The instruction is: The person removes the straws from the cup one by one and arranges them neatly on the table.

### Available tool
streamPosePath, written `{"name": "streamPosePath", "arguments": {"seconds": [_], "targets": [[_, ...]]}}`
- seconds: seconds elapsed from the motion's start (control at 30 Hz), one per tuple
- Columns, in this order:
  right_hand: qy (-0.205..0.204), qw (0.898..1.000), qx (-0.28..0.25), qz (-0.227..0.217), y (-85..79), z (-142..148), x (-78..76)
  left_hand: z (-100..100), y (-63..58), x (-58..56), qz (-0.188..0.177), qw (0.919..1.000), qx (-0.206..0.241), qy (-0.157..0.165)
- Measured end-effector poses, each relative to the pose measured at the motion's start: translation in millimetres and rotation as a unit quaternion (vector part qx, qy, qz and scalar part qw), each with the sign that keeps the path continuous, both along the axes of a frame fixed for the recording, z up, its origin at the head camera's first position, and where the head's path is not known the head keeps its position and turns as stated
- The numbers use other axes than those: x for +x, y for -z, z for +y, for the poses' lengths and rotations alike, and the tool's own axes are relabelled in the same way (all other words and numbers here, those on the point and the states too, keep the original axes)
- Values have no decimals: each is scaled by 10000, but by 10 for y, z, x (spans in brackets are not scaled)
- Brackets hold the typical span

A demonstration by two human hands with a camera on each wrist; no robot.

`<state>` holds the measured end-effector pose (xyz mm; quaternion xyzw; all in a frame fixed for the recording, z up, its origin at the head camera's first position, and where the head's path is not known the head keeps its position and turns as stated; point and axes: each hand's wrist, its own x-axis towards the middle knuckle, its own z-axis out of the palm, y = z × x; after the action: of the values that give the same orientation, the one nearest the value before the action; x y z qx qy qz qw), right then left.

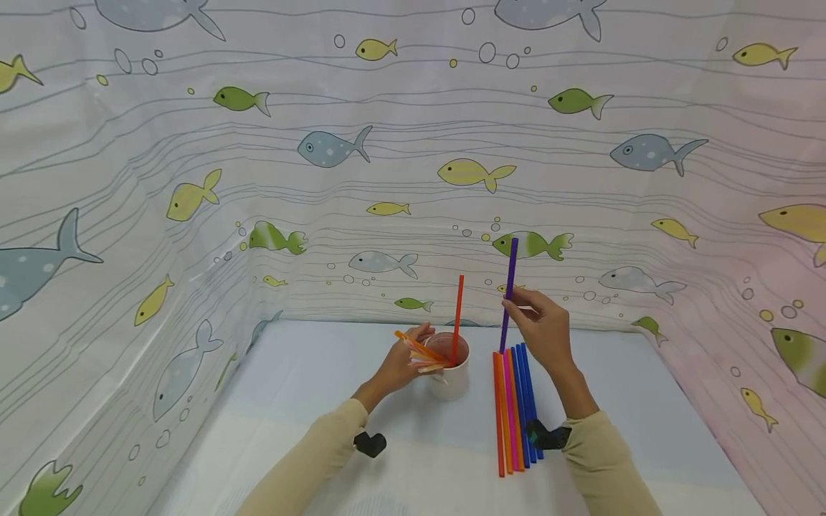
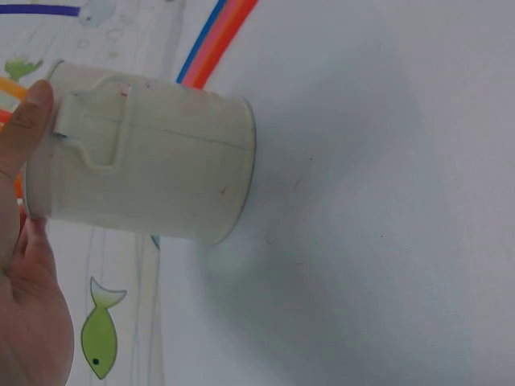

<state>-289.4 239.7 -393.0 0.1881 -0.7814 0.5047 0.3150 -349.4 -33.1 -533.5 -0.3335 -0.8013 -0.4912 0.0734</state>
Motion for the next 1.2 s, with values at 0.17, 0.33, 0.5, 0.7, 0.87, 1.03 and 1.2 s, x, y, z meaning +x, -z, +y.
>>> {"name": "streamPosePath", "arguments": {"seconds": [0.17,0.33,0.5,0.7,0.87,1.03,1.2], "targets": [[287,9976,-130,-619,360,269,-182,4,12,-12,75,10000,12,-10],[810,9893,312,-1171,637,455,-286,6,16,-26,155,9999,-17,-75],[1146,9776,588,-1667,834,548,-309,6,19,-22,67,9999,-4,-85],[1195,9580,746,-2497,1063,655,-333,17,30,-18,52,10000,27,-78],[1064,9378,732,-3223,1231,743,-306,15,24,-17,37,10000,-45,-66],[1088,9222,753,-3634,1366,799,-267,18,13,-7,-65,9998,-122,-111],[1144,9101,738,-3914,1490,850,-264,12,7,-12,-110,9998,-118,-126]]}}
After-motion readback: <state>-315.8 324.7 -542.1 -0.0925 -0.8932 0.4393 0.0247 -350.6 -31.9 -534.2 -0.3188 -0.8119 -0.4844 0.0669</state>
